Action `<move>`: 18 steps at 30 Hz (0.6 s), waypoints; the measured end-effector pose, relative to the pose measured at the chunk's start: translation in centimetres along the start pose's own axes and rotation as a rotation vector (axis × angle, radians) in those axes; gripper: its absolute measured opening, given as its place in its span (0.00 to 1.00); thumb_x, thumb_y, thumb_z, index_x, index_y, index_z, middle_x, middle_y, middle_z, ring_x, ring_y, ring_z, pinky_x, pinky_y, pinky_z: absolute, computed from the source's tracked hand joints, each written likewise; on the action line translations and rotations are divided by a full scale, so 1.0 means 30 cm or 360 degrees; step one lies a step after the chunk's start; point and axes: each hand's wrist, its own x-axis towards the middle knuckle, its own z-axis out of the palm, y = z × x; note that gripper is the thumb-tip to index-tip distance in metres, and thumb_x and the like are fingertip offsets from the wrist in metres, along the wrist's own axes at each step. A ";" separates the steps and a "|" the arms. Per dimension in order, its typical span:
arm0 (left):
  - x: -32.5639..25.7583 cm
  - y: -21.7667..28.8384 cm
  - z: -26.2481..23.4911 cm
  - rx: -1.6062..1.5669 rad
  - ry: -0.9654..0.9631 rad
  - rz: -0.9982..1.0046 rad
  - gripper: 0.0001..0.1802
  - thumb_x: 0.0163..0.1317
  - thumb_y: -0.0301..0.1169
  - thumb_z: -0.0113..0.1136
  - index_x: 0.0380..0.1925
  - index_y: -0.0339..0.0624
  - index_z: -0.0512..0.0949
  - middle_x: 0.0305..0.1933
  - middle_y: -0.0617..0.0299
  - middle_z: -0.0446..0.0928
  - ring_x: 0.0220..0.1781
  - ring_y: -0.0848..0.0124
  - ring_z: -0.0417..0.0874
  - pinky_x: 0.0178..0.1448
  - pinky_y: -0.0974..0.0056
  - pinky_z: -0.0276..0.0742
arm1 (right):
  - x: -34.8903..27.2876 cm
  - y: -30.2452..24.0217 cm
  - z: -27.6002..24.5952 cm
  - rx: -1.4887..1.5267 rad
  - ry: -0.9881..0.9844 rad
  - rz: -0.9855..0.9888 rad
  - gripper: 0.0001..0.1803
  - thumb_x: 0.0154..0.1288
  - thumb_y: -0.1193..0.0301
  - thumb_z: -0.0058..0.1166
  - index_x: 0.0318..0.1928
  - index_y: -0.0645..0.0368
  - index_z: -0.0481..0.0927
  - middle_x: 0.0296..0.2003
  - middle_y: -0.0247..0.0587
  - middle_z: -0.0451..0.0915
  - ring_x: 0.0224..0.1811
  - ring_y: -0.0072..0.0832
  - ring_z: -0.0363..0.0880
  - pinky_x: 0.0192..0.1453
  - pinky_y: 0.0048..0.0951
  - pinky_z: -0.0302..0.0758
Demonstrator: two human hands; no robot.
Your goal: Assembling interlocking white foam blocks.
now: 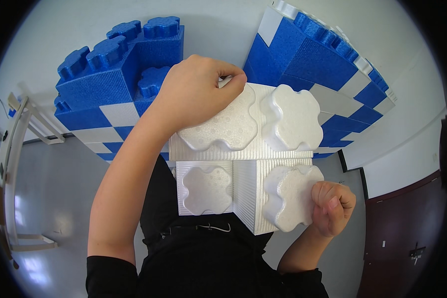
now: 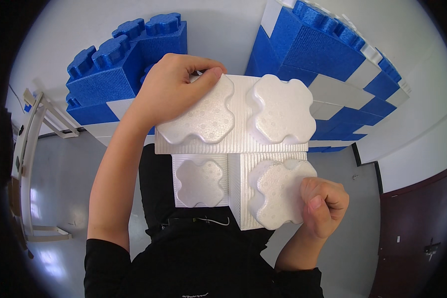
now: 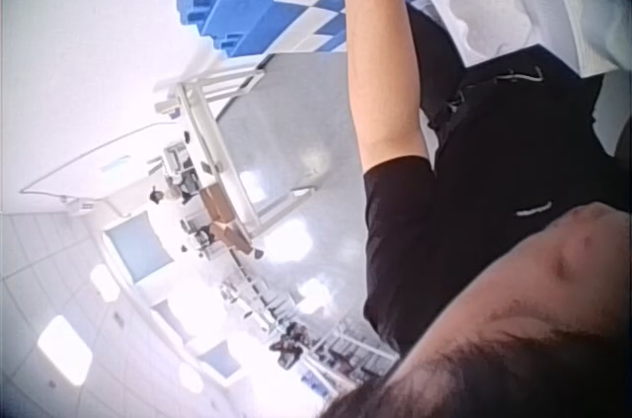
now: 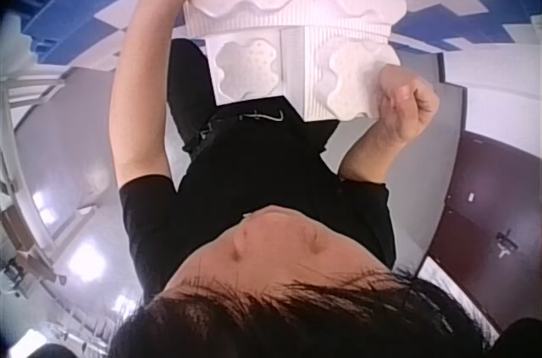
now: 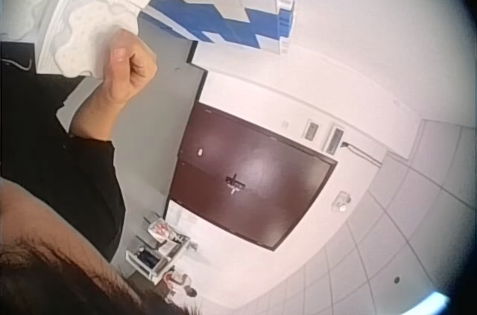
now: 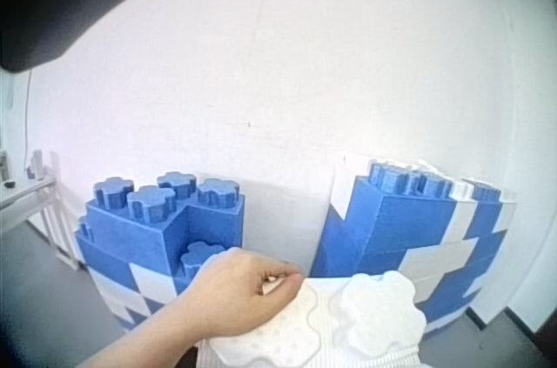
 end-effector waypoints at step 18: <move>0.000 0.001 -0.002 -0.0001 -0.0004 -0.0009 0.19 0.70 0.41 0.62 0.48 0.42 0.93 0.44 0.52 0.92 0.40 0.60 0.92 0.48 0.62 0.86 | -0.001 0.002 -0.003 -0.0003 -0.0001 -0.0009 0.19 0.73 0.73 0.52 0.22 0.55 0.65 0.17 0.28 0.63 0.18 0.17 0.53 0.26 0.28 0.50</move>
